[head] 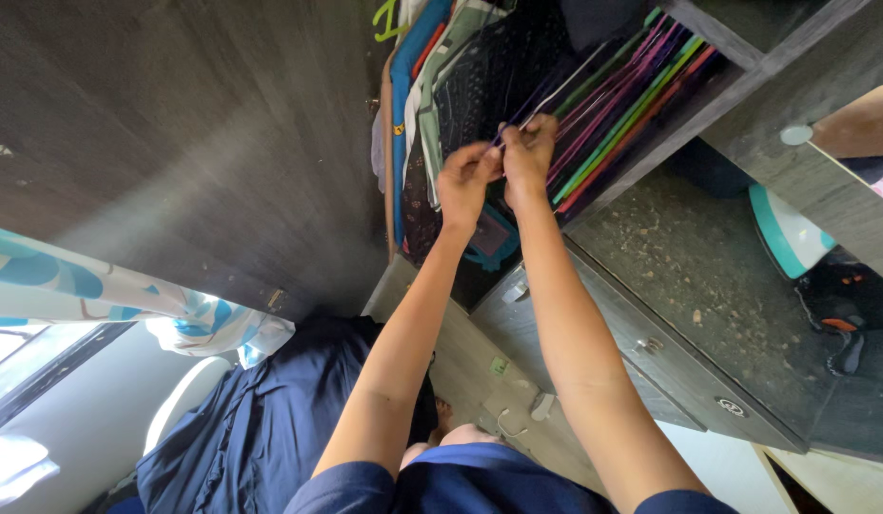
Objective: The person takes several garments from a pile, places each on a hanger, and hangs them in a wardrobe. They handle a dark blue blouse, a white shirt, a polka-dot top, and a black garment, buttoning some items before hanging them.
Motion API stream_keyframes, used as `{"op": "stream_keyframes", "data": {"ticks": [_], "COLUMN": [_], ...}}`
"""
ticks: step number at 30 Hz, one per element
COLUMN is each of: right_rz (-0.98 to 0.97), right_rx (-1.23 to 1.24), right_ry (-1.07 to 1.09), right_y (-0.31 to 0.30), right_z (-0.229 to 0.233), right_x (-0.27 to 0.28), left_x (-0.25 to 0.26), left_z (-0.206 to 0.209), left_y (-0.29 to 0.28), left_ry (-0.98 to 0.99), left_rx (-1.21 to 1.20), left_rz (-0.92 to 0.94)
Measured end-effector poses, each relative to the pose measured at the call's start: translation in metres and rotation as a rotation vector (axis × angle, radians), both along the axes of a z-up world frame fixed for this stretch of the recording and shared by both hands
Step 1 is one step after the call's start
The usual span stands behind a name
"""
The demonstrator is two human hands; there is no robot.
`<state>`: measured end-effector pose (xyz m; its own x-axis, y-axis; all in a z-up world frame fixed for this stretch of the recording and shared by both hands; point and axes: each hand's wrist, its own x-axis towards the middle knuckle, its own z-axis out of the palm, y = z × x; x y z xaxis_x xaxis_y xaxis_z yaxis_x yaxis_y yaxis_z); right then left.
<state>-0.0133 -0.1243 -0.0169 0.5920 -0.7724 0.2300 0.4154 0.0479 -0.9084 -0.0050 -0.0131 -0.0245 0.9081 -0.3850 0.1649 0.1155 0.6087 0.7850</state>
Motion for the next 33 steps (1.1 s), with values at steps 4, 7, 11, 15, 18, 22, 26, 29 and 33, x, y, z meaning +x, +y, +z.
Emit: {"op": "stream_keyframes", "data": {"ticks": [4, 7, 11, 15, 18, 22, 26, 29, 33], "right_rz": [0.014, 0.034, 0.052, -0.158, -0.199, -0.19, -0.193, -0.186, -0.271], "right_rx": [0.253, 0.416, 0.482, 0.293, 0.124, 0.016, -0.106, -0.391, -0.944], "right_ry": [-0.03, -0.223, -0.243, -0.01, 0.096, 0.096, 0.073, 0.222, 0.412], "right_y": [0.0, 0.006, 0.003, -0.003, -0.01, -0.02, -0.022, -0.004, 0.049], "right_z": [0.013, 0.024, 0.034, 0.026, 0.004, -0.032, -0.039, -0.019, 0.013], "right_x": [-0.002, -0.002, -0.02, -0.047, -0.052, -0.05, -0.046, -0.059, -0.094], "left_x": [-0.004, 0.006, 0.068, 0.11, 0.107, 0.087, 0.078, 0.066, 0.018], "left_z": [-0.002, -0.024, -0.044, -0.034, -0.011, 0.03, 0.067, 0.082, 0.047], "left_y": [-0.007, -0.017, -0.031, -0.025, -0.019, -0.037, -0.026, 0.011, 0.092], "left_ry": [-0.232, 0.012, 0.073, -0.222, -0.259, -0.273, -0.175, -0.212, -0.254], "left_rx": [0.293, 0.151, 0.042, 0.085, 0.372, 0.265, 0.004, -0.087, 0.38], "left_rz": [0.311, 0.29, 0.289, 0.346, 0.035, -0.133, 0.032, 0.0, 0.056]}}
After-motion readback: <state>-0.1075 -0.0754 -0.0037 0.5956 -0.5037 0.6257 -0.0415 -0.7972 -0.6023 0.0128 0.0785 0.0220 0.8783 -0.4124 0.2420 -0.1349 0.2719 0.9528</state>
